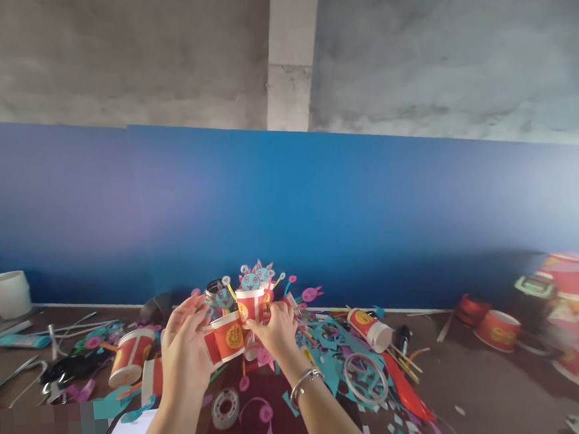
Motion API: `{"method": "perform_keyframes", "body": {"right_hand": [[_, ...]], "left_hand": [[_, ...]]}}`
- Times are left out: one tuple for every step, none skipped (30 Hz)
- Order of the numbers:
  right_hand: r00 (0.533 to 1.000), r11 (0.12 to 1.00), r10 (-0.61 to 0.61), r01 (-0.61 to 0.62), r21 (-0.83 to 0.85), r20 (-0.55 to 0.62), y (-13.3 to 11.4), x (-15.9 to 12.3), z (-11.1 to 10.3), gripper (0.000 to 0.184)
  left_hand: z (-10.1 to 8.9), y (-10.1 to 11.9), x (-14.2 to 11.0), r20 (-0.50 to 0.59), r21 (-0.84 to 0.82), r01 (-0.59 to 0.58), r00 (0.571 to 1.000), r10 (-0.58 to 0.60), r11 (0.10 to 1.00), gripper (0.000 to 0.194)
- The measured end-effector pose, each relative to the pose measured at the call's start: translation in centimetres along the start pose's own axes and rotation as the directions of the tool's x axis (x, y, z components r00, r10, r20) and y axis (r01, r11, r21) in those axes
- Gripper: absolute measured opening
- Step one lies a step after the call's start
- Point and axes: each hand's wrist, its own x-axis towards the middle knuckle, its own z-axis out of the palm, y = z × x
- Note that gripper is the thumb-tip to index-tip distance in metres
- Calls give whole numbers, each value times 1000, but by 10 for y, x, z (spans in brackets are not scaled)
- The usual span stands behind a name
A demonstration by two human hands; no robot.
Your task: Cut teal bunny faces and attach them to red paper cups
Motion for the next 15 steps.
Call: {"method": "perform_keyframes", "body": {"right_hand": [[1000, 1000, -27, 27, -3, -11, 3, -2, -1, 45], [997, 998, -67, 67, -4, -30, 7, -4, -2, 44], [992, 994, -113, 112, -6, -57, 13, -6, -5, 43], [984, 988, -152, 151, -13, -89, 20, -7, -9, 41], [977, 986, -169, 166, -30, -128, 29, -8, -14, 39], [974, 987, -157, 150, -55, -166, 40, -8, -21, 37], [972, 992, -110, 93, -91, -209, 52, -8, -31, 35], [962, 991, -23, -15, -136, -273, 65, -7, -41, 34], [944, 983, 50, -104, -149, -327, 80, -7, -53, 36], [918, 970, 119, -188, -151, -377, 96, -6, -66, 40], [881, 947, 197, -284, -147, -430, 112, -6, -78, 43], [834, 913, 280, -384, -135, -476, 127, -6, -89, 46], [793, 878, 352, -464, -120, -497, 142, -6, -98, 47], [767, 848, 405, -518, -109, -497, 155, -7, -105, 48], [756, 830, 436, -548, -106, -488, 167, -8, -111, 48]], "left_hand": [[1, 0, -1, 7, 10, 7, 1000, -7, 1000, 25], [1, -1, -3, 13, 18, 13, 1000, -13, 1000, 26], [2, -2, -5, 20, 26, 19, 1000, -19, 1000, 26], [2, -3, -6, 29, 36, 23, 999, -25, 999, 26], [3, -4, -8, 41, 49, 29, 999, -31, 998, 25], [3, -6, -10, 59, 64, 37, 997, -40, 997, 25], [4, -9, -12, 80, 83, 45, 995, -52, 996, 24], [5, -11, -14, 105, 109, 58, 992, -69, 992, 23], [5, -14, -17, 126, 140, 71, 988, -89, 988, 22], [6, -18, -21, 144, 175, 84, 983, -110, 981, 22], [7, -21, -25, 158, 211, 94, 979, -129, 973, 22], [8, -25, -29, 172, 245, 99, 974, -144, 964, 23], [9, -29, -33, 194, 277, 102, 968, -160, 956, 23], [10, -34, -38, 225, 304, 98, 959, -171, 948, 23], [10, -39, -42, 272, 338, 92, 943, -191, 937, 21]]}}
